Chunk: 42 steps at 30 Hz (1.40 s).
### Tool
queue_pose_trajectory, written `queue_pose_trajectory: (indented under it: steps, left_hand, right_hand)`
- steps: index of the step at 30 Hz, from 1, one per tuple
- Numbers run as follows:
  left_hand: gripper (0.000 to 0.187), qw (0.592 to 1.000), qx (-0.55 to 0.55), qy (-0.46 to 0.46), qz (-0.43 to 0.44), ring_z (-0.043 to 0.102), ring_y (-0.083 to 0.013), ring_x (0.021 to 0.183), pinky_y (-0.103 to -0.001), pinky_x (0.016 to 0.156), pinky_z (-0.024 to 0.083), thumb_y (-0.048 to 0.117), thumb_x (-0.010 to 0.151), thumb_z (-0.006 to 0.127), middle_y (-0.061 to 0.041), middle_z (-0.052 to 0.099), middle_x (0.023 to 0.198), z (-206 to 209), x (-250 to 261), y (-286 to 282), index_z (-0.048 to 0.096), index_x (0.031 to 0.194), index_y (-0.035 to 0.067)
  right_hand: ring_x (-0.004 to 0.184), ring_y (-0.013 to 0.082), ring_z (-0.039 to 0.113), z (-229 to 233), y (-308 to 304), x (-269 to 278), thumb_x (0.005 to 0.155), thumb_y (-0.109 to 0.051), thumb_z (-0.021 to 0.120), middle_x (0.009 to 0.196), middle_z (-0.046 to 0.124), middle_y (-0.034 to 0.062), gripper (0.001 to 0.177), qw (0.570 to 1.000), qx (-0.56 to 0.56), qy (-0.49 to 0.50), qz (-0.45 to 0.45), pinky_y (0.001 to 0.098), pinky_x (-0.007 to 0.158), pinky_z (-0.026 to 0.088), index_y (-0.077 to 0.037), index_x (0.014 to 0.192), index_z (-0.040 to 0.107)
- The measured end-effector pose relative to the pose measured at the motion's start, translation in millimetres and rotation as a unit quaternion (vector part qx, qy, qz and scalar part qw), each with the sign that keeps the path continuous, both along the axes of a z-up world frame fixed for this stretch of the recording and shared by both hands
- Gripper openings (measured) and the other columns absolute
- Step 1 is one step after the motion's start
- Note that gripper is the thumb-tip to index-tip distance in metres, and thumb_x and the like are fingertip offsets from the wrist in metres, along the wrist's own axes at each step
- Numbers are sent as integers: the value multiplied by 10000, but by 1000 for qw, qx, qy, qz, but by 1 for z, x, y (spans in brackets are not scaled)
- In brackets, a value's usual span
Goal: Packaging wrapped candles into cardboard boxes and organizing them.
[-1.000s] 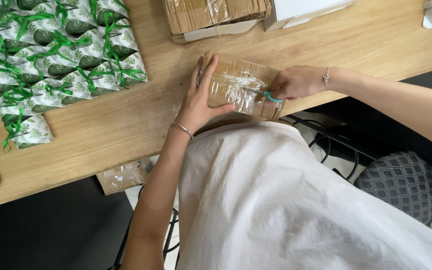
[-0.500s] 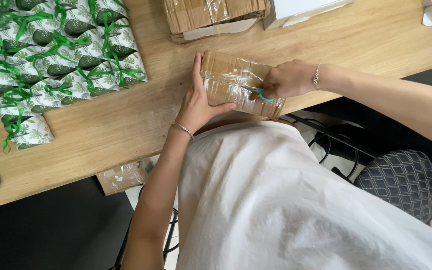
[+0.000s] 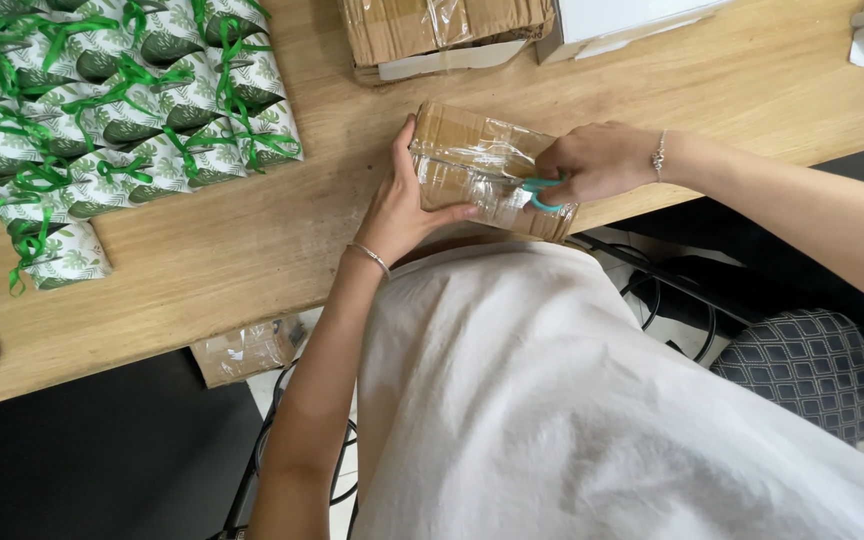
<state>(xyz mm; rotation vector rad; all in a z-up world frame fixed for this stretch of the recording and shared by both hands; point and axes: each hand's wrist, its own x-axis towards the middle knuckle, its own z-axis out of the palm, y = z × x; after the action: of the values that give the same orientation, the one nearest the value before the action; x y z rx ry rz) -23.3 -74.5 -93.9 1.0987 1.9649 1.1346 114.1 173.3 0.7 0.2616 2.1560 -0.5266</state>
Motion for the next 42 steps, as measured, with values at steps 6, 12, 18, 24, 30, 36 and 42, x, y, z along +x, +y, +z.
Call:
queue_pose_trajectory:
  steps: [6, 12, 18, 24, 30, 36, 42]
  left_hand:
    - [1101, 983, -52, 172, -46, 380, -352, 1493, -506, 1142, 373, 547, 755, 897, -175, 331, 1650, 26, -42, 14, 267, 1587, 197]
    - [843, 970, -24, 181, -160, 469, -343, 1402, -505, 1140, 389, 404, 749, 909, -108, 466, 1554, 24, -61, 46, 527, 1464, 170]
    - [626, 966, 49, 167, -189, 680, -322, 1094, -418, 914, 551, 433, 811, 846, -130, 703, 1264, 45, -76, 46, 663, 1314, 108]
    - [473, 982, -69, 177, -2, 699, -269, 660, -413, 606, 524, 548, 948, 743, -69, 693, 698, 34, -66, 46, 703, 1189, 143]
    - [627, 976, -60, 51, 203, 648, -295, 567, -455, 547, 479, 466, 868, 763, -68, 617, 587, 30, -47, 49, 465, 1303, 126]
    - [182, 972, -47, 95, 208, 663, -282, 1048, -434, 828, 534, 335, 995, 676, -103, 703, 1073, -3, -25, 54, 668, 1076, 172]
    - [355, 988, 24, 77, 134, 619, -302, 1167, -398, 980, 525, 409, 947, 764, -120, 707, 1159, -6, -21, 32, 733, 1134, 108]
  right_hand:
    - [880, 235, 652, -23, 46, 46, 784, -385, 864, 931, 707, 103, 479, 921, -97, 327, -187, 338, 760, 528, -23, 1052, 700]
    - [803, 197, 669, -128, 58, 117, 806, -343, 887, 872, 717, 46, 417, 804, -47, 230, -547, 388, 703, 539, -46, 1022, 689]
    - [849, 387, 672, -211, 44, 150, 773, -92, 844, 916, 697, 188, 267, 835, 134, 384, -370, 461, 746, 560, -3, 921, 639]
    - [867, 476, 645, -235, 34, 128, 852, -5, 711, 1025, 631, 253, 126, 850, 230, 366, -301, 529, 742, 539, 2, 960, 646]
    - [867, 429, 687, -216, 31, 111, 856, -71, 723, 1032, 654, 237, 115, 903, 256, 288, -188, 491, 725, 566, -21, 956, 696]
    - [895, 366, 697, -218, 47, 113, 817, -88, 754, 980, 707, 158, 94, 905, 194, 300, -231, 450, 746, 566, -116, 899, 790]
    - [1161, 305, 635, -18, -23, 82, 903, -392, 777, 1273, 641, 115, 459, 799, 64, 499, -330, 477, 948, 518, -93, 1234, 670]
